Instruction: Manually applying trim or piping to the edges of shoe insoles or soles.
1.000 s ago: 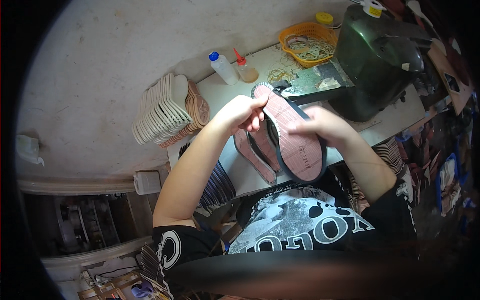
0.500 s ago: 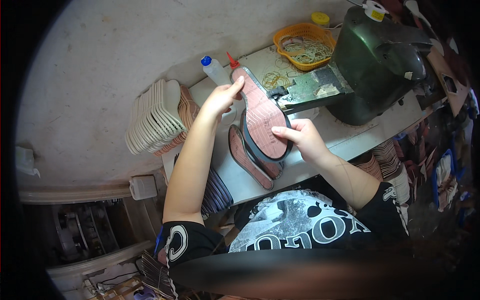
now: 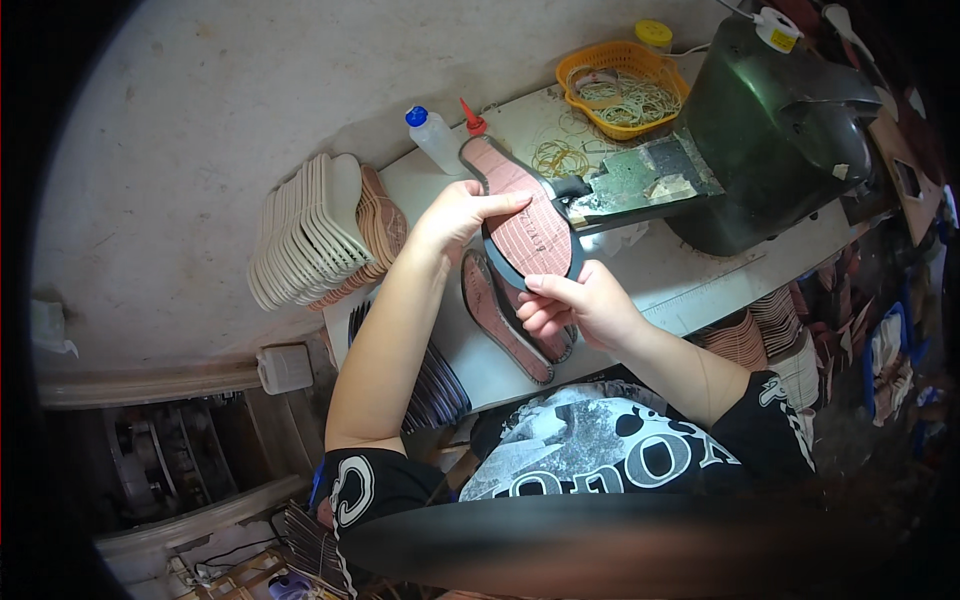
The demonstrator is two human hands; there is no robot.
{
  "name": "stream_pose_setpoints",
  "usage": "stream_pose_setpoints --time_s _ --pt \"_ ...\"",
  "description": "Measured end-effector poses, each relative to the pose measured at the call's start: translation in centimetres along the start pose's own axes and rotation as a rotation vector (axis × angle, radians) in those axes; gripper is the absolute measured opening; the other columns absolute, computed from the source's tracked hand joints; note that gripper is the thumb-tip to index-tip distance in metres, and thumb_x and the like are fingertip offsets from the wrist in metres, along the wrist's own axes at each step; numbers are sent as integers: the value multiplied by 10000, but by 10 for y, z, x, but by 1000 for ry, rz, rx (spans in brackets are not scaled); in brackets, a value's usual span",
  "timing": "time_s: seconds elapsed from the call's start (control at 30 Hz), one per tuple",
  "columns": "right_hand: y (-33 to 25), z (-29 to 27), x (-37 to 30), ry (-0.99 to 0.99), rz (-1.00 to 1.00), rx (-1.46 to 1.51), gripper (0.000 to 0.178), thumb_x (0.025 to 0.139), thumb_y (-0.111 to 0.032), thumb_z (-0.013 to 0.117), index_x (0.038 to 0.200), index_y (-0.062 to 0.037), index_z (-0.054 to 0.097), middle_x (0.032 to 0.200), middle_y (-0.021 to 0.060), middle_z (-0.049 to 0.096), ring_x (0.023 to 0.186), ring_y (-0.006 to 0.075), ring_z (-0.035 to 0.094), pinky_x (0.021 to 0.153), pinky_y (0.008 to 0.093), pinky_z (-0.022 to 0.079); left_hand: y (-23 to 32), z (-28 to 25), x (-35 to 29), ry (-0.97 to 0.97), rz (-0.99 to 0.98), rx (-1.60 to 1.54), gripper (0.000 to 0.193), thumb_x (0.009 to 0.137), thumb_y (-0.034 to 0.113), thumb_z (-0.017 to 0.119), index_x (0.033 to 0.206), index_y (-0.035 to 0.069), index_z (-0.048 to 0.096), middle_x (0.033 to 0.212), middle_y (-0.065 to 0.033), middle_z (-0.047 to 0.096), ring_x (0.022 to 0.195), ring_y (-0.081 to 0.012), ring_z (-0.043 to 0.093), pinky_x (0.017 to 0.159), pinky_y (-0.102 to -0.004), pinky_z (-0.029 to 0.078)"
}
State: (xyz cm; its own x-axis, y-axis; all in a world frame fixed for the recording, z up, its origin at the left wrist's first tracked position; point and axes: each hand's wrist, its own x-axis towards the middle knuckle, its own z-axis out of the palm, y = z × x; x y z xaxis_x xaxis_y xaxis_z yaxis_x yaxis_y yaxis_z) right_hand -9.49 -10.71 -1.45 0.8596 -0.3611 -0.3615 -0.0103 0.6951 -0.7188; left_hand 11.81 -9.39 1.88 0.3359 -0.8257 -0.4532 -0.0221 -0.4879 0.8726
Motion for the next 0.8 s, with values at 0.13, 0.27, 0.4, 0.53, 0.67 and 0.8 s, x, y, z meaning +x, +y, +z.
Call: stream_pose_setpoints --time_s 0.13,0.27,0.4,0.53,0.67,0.8 --pt "2 1 15 55 -93 107 292 891 -227 597 934 60 638 783 147 679 632 171 665 591 281 559 33 7 -10 -25 1 95 898 653 367 826 1235 -179 414 1166 -241 561 1105 -276 552 984 -324 395" --pt "-3 9 21 67 -140 226 287 913 -208 549 954 63 633 798 168 680 618 183 663 607 298 564 0 -29 42 24 456 452 1027 645 376 822 1400 -73 292 1302 -213 493 1228 -275 464 1063 -352 313" --pt "-12 4 25 108 -123 201 325 924 -244 537 990 63 622 809 168 681 629 180 667 573 275 565 28 -31 62 -558 146 382 610 729 268 776 1232 30 526 1130 -67 598 1092 -166 528 989 -303 376" --pt "-27 6 22 129 -48 111 369 928 -292 546 1014 59 620 830 166 683 636 171 669 539 247 564 41 -37 64 -612 76 462 403 761 192 761 1083 48 566 995 1 600 934 -92 543 832 -253 450" --pt "-27 3 25 92 -33 92 424 908 -349 574 1117 20 595 871 152 674 675 171 672 566 254 560 35 -41 56 -598 -59 297 324 787 168 745 1018 36 557 933 -3 589 856 -90 542 756 -241 460" --pt "-28 3 24 93 -21 111 410 910 -339 572 1102 22 601 874 148 676 693 175 678 581 256 564 28 -34 25 -485 -107 27 315 799 189 739 990 15 559 882 -10 589 831 -83 540 740 -243 456"
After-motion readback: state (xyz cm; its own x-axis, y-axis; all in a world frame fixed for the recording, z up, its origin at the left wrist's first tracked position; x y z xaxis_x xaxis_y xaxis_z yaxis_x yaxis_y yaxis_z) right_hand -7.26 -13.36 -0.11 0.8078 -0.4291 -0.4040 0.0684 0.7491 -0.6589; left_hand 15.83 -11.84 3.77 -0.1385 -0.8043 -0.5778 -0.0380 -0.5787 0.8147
